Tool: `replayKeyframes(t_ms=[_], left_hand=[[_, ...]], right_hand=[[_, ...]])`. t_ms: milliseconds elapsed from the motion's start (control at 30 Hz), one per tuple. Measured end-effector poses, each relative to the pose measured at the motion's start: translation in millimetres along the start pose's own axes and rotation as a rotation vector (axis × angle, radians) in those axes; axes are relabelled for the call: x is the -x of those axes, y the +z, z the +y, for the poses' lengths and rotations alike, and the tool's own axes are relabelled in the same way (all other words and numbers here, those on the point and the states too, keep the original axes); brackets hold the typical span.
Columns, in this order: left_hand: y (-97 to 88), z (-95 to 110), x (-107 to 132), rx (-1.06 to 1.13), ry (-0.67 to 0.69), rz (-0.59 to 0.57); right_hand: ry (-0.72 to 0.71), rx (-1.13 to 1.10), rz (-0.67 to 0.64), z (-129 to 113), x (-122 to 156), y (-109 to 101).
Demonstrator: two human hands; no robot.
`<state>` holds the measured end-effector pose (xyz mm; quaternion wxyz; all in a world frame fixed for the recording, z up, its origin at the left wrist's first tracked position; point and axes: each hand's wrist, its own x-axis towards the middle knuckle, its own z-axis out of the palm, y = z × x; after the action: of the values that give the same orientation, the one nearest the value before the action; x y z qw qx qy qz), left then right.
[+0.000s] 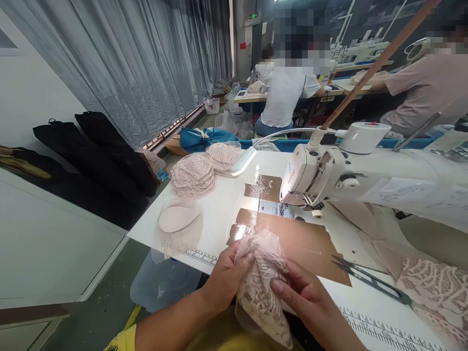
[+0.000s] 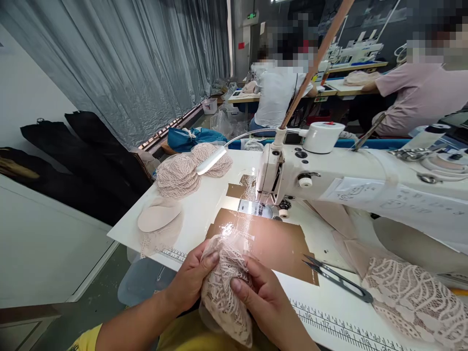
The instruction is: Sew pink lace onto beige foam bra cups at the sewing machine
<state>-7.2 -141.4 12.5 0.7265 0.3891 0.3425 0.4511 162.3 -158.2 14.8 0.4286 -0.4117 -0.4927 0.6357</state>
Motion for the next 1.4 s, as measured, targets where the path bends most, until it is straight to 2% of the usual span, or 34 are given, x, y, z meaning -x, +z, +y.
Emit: replayKeyframes(t_ms=[100,200,267,333,433,567,633,767,800,867,967,1067,1167,1333,1400], left_hand=[[6.6,-4,0,-0.119,0.098,0.085],[7.0,-5,2,-0.333,0.185,-0.001],[6.2,-3,3,-0.42,0.204,-0.061],[5.1,-1,4,-0.441,0.216,-0.048],[2.1,4,2,-0.441,0.257,0.045],[-3.7,5,0,-0.443,0.276,0.15],[-6.7,5,-1,-0.405,0.246,0.126],[-13.8,5,-1,-0.237,0.038,-0.232],[-16.1,5,-1,-0.215,-0.004,-0.28],[-21.8,4,-1,-0.221,-0.056,-0.233],[-33.3,-1,-1,-0.194,-0.127,-0.027],[-45.6,-5,0,0.038,-0.19,0.043],[-49.5,-1,1,0.237,-0.201,0.011],[-28.4,1,5,0.138,-0.226,-0.249],[-22.2,-6,6,0.127,-0.238,-0.23]], right_hand=[[-0.072,0.161,-0.008,4,-2,-7],[-0.055,0.078,0.151,8,-3,-10],[-0.005,-0.014,0.209,7,-4,-9],[0.052,-0.105,0.17,5,-3,-7],[0.128,-0.24,0.057,2,0,-4],[0.182,-0.317,0.048,5,0,1],[0.179,-0.304,0.092,8,-2,3],[0.167,-0.295,0.193,11,-5,3],[0.17,-0.303,0.217,11,-4,2],[0.162,-0.315,0.263,9,-2,0],[0.129,-0.307,0.304,6,2,-4],[0.081,-0.31,0.364,3,4,-8],[0.069,-0.325,0.406,-1,7,-6],[0.134,-0.224,0.275,-7,8,10],[0.15,-0.22,0.228,-7,8,11]])
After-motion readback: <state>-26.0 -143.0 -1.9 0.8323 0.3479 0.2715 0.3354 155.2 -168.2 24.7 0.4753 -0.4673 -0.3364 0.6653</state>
